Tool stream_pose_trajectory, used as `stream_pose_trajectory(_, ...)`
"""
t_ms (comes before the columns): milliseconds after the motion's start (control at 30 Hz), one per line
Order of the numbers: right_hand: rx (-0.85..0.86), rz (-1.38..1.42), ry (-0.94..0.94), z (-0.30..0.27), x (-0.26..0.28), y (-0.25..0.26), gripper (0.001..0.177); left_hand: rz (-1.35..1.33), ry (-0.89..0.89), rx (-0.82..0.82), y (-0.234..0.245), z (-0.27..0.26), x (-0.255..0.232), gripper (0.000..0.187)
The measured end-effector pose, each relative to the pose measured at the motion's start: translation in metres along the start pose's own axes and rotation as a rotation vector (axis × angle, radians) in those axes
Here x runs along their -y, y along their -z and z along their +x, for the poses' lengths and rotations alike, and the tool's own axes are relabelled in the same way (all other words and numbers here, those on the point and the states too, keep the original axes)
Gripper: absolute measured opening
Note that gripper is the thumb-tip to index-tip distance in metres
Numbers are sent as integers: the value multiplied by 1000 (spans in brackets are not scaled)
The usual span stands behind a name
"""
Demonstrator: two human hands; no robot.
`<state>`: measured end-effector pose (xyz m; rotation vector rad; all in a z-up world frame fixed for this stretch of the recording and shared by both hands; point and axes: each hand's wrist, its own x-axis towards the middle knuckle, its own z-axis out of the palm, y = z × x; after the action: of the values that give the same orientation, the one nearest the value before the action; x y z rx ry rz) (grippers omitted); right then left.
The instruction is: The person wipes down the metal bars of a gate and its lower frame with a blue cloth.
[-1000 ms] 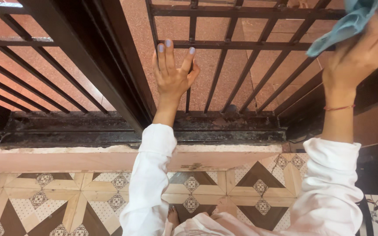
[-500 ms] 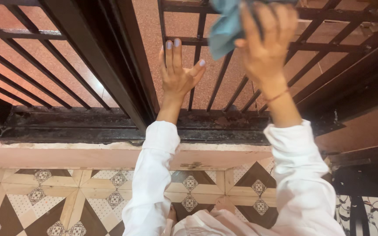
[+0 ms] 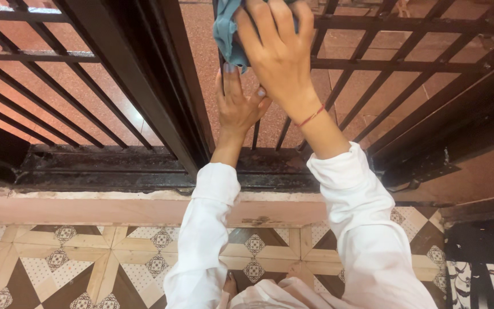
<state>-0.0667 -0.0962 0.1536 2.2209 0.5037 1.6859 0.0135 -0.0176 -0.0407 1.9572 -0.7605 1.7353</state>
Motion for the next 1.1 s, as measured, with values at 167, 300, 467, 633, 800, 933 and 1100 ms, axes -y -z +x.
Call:
stream_pose_trajectory(167,-83,-8,96,-1,-13,-3,25,41,-8,11,8,8,-3,70)
stream_pose_trajectory(300,-105,-66,169,-4,-26,5,32,76,-6,16,12,15,-3,65)
stream_pose_trajectory(467,-145,-23,197,-9,-45,12,30,115,-16,24,12,12,-1,73)
stream_pose_trajectory(633,2,56,133,-34,-82,41,28,165,-31,43,9,8,0,85)
stream_pose_trajectory(800,-35,-89,132,-56,-116,70,29,165,-30,50,10,7,0,88)
stream_pose_trajectory(933,3,-136,120,-80,-148,86,22,153,-46,50,11,9,2,90)
stream_pose_trajectory(1100,125,-196,60,-116,-193,111,12,128,-37,44,12,11,1,90)
